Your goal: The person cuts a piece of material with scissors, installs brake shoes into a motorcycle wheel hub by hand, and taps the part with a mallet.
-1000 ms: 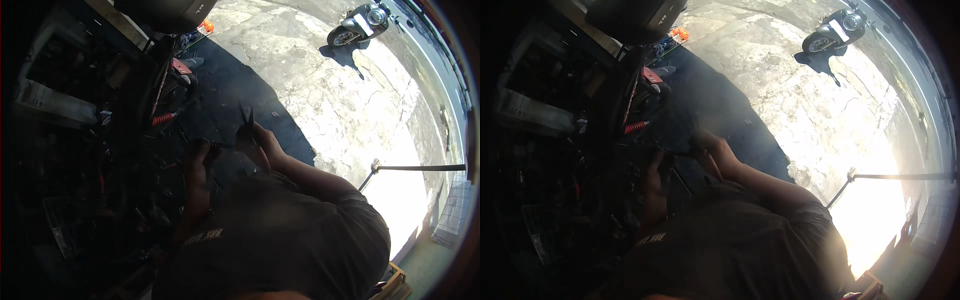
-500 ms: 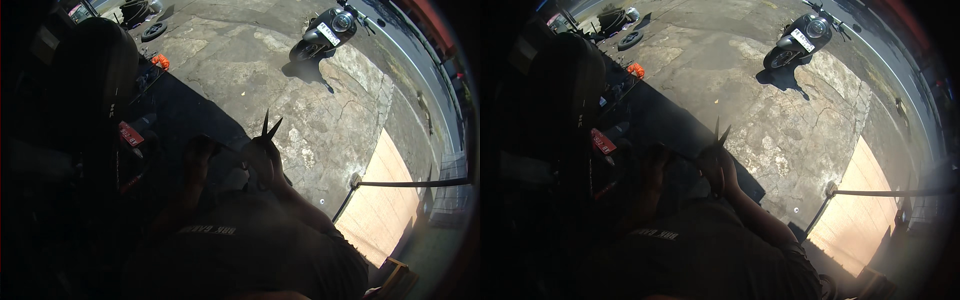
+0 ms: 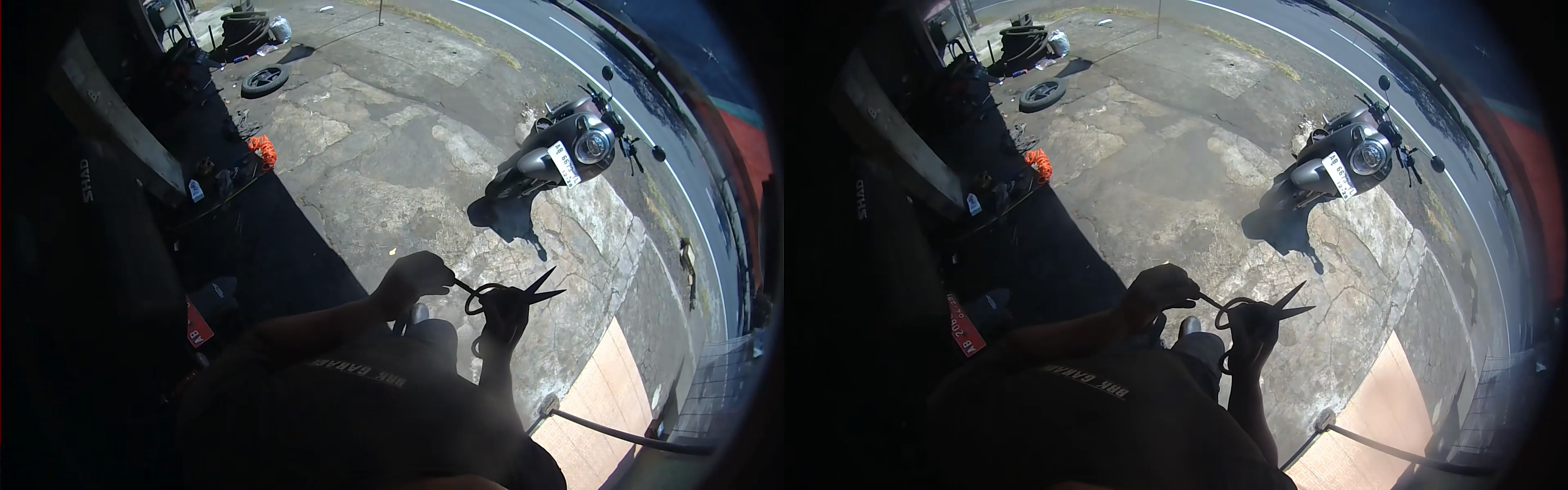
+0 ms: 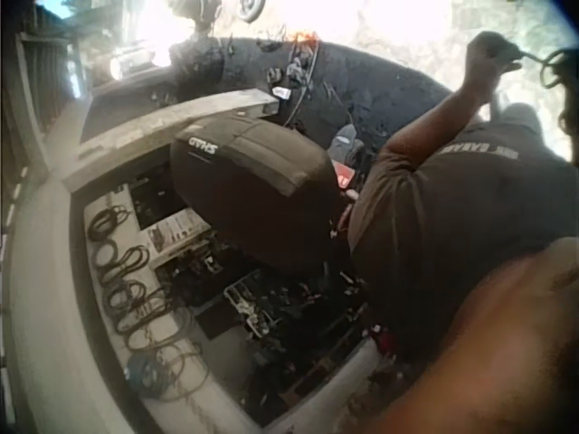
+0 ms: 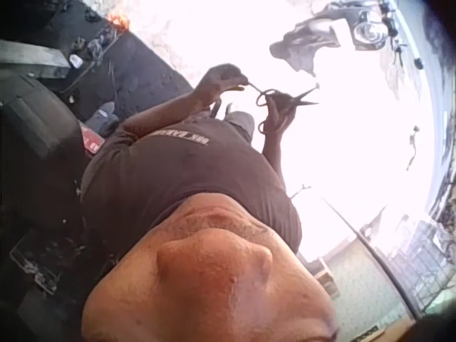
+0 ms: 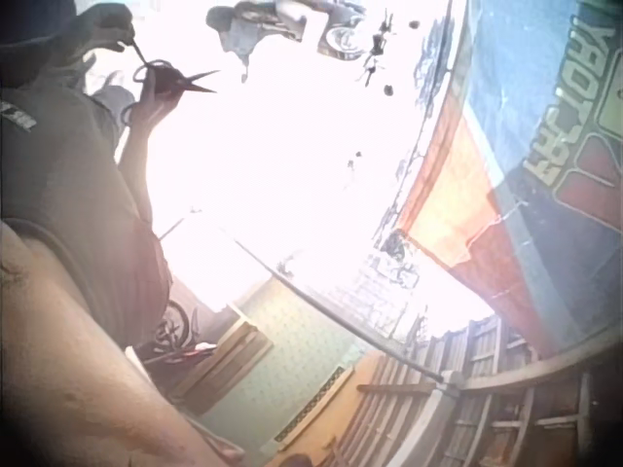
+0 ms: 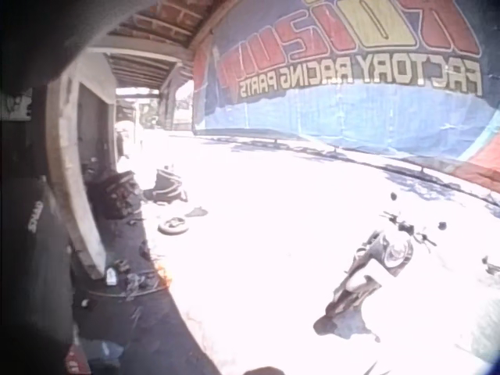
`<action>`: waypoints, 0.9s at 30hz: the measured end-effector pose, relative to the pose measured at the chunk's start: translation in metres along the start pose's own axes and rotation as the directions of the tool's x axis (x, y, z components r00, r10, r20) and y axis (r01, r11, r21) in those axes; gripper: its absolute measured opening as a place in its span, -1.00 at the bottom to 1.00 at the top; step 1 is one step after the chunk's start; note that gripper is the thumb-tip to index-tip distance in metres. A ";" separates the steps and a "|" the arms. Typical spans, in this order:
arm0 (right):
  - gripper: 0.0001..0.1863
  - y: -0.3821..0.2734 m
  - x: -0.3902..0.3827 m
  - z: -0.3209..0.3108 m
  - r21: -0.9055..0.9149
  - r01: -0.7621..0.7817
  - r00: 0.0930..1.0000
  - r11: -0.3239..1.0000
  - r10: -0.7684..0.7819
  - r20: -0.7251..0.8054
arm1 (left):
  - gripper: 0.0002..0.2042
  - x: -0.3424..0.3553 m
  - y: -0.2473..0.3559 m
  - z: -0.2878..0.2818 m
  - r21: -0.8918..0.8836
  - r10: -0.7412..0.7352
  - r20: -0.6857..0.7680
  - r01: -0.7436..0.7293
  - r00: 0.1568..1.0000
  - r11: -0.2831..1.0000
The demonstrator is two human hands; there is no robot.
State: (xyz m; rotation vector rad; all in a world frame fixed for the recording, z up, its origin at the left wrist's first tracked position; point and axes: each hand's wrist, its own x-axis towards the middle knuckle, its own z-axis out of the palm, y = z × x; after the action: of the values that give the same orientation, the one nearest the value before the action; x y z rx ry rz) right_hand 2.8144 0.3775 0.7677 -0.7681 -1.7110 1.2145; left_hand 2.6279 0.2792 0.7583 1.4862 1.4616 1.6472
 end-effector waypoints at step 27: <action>-0.91 0.148 0.613 0.632 0.097 -0.871 0.321 0.481 0.410 0.854 | -0.73 0.354 -0.308 -0.574 0.786 0.202 -0.133 -0.020 0.970 0.618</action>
State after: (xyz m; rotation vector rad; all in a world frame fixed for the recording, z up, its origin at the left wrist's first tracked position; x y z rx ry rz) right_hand 1.9810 0.6963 0.7249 -0.6625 -1.4049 2.8699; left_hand 1.9112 0.4646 0.7123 1.8963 2.4719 1.2837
